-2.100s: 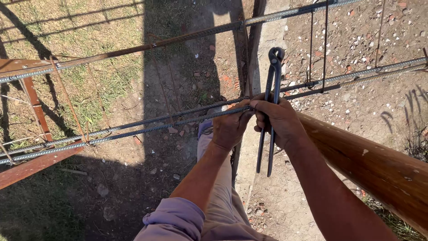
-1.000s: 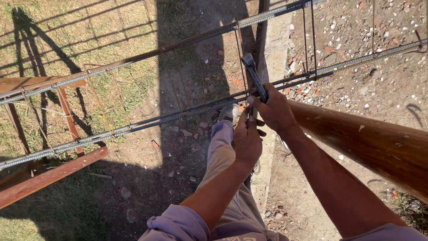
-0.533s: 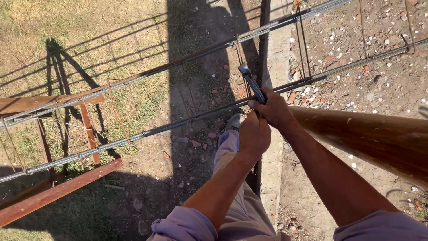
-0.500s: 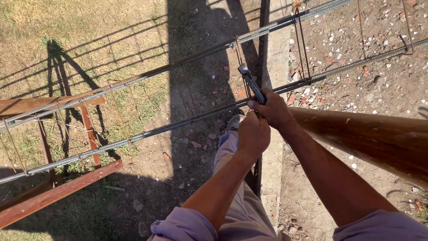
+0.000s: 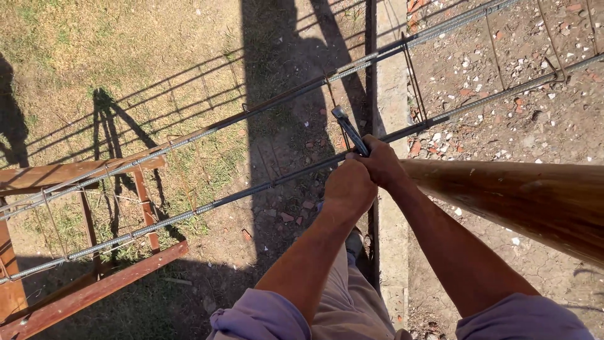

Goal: The person uses a rebar tying tool to twist wire ties around the intersections of a steel rebar grid. They repeatedly wrap the wire and rotate the tool to secure the rebar mesh at multiple points along the structure.

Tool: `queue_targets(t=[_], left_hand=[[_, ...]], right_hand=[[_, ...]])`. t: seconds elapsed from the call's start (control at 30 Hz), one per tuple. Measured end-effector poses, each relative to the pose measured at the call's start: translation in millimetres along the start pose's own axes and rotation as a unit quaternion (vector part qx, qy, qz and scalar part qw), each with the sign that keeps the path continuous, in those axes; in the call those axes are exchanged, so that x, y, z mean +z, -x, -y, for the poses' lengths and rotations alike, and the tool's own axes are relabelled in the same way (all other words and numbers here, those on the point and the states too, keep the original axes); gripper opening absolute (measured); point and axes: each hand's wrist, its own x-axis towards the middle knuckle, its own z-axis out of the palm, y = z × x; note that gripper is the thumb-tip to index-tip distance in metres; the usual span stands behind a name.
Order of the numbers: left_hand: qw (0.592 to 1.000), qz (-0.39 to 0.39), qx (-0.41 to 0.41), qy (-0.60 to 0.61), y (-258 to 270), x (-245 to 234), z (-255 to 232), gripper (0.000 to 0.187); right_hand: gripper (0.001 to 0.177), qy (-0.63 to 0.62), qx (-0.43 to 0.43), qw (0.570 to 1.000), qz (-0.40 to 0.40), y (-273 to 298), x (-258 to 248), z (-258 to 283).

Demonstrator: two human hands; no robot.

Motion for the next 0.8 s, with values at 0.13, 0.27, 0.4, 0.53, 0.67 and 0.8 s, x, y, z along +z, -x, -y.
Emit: queue_targets(t=[0.13, 0.27, 0.4, 0.53, 0.67, 0.8], left_hand=[[0.993, 0.02, 0.052, -0.101, -14, 6, -1, 0.037], [0.996, 0.06, 0.06, 0.01, -13, -15, -3, 0.038], [0.995, 0.061, -0.007, 0.077, -12, -16, 15, 0.043], [0.874, 0.119, -0.087, 0.463, -17, 16, 64, 0.044], [0.686, 0.155, -0.113, 0.702, -13, 36, 90, 0.052], [0.57, 0.178, -0.097, 0.796, 3, 28, 81, 0.05]], right_hand=[[0.034, -0.004, -0.013, 1.0, 0.005, -4, 2, -3], [0.036, 0.011, -0.04, 0.999, 0.019, -32, 14, -42], [0.037, 0.005, -0.036, 0.999, 0.006, -11, 3, -19], [0.036, -0.025, -0.041, 0.999, 0.024, 2, -7, 1], [0.032, -0.034, -0.024, 0.998, 0.037, 6, -13, 12], [0.031, -0.063, -0.021, 0.997, 0.034, 8, -23, 18]])
